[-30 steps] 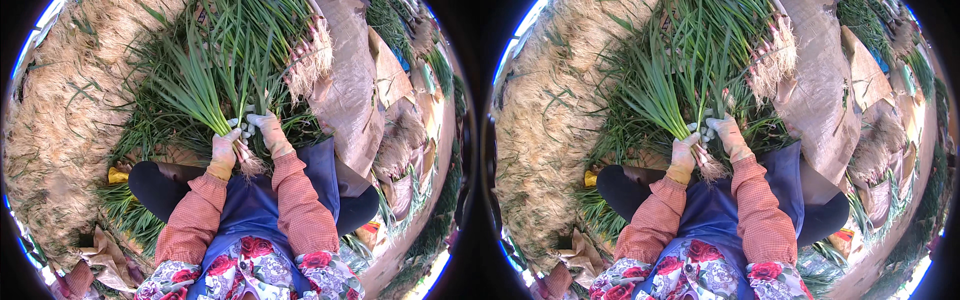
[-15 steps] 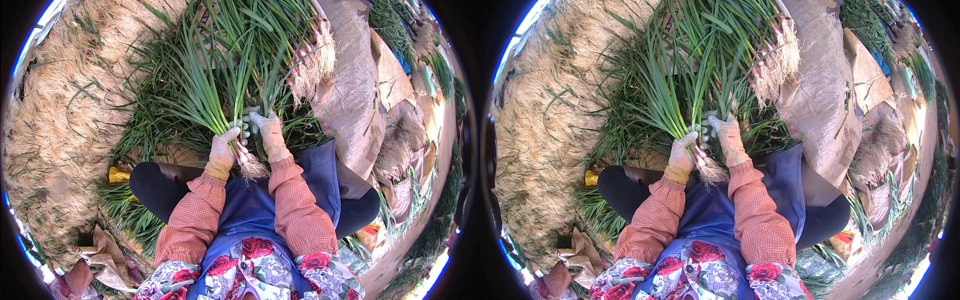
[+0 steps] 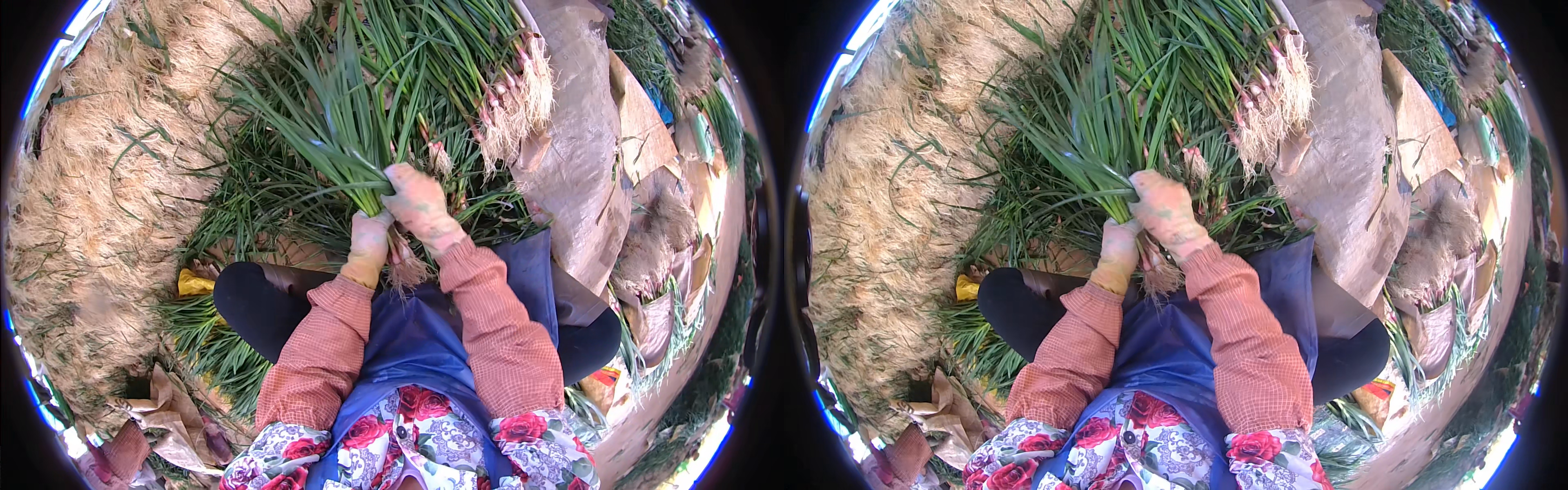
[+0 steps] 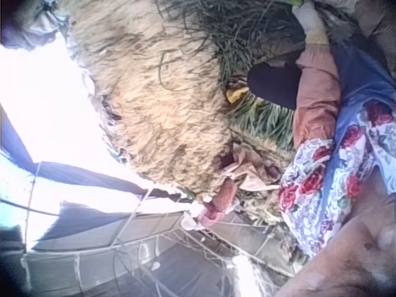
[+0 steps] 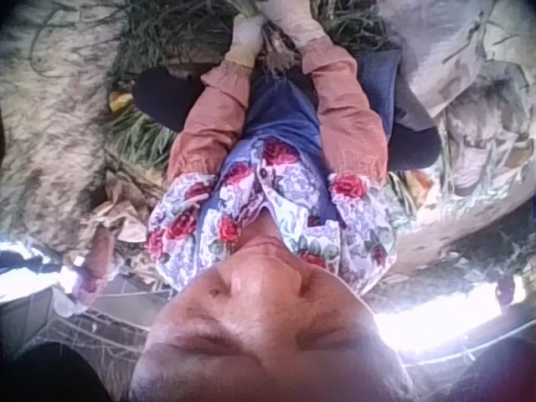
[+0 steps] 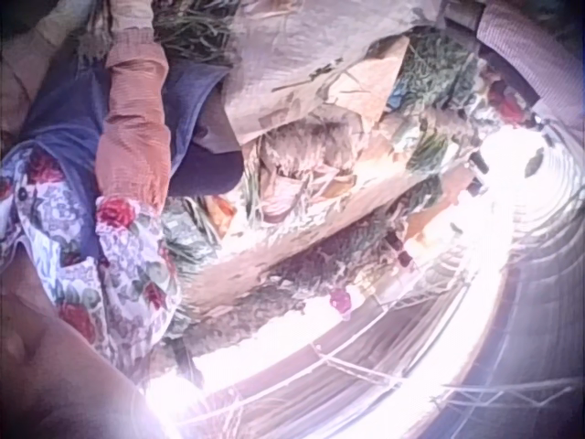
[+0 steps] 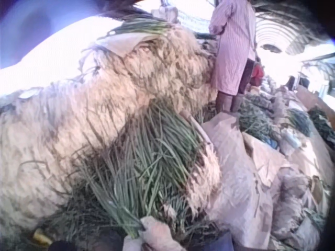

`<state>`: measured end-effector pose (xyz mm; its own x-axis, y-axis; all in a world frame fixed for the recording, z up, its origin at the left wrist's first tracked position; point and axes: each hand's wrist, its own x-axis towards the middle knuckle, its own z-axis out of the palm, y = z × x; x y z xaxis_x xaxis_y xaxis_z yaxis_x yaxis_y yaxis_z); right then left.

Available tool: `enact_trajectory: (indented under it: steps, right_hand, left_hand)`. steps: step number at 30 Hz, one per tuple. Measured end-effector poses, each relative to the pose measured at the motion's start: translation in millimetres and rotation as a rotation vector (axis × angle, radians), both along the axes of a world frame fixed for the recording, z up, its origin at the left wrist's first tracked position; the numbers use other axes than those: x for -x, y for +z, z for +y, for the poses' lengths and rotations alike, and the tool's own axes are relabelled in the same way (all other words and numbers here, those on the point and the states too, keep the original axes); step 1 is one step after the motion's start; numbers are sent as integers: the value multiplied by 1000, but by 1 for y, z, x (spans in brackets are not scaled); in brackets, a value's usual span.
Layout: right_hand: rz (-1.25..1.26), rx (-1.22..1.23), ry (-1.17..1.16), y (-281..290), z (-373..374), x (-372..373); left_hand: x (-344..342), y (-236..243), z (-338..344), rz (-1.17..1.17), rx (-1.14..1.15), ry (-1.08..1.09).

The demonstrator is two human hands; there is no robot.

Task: The person sits on the ground and trims the roots and green tops of spring onions by hand. They gather the trimmed onions into a bundle and place them aside.

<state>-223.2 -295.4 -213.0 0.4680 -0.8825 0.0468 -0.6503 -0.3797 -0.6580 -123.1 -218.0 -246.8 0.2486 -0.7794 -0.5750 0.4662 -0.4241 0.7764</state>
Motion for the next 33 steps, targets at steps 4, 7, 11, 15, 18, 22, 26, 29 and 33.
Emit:
enact_trajectory:
  steps: [4, 7, 11, 15, 18, 22, 26, 29, 33]
  right_hand:
    - [-1271, -809, -275, 27, 25, 20]
    - [-1341, -792, -309, 5, 8, 45]
    - [-1076, -1370, -129, -7, 5, 31]
    - [-1126, -1169, -377, -3, 17, 15]
    - [-1249, -855, -501, -13, 27, 21]
    - [-973, -890, -303, -6, 13, 50]
    - [-424, -848, -40, -12, 5, 33]
    - [113, -445, 196, 5, 0, 14]
    - [113, -261, -188, -27, -5, 25]
  left_hand:
    - [-19, 2, -2, 203, 64, 38]
    - [-17, 13, 4, 525, 202, 193]
    - [-15, 13, 8, 395, 171, -92]
    - [-12, 13, 2, 268, 173, 13]
    - [-16, 1, 4, 206, 126, 122]
    - [-9, 11, 7, 276, 128, 122]
    - [-7, 12, 2, 288, 61, 56]
    - [-17, 9, 4, 271, 13, -14]
    - [-31, 35, 5, 368, -9, -106]
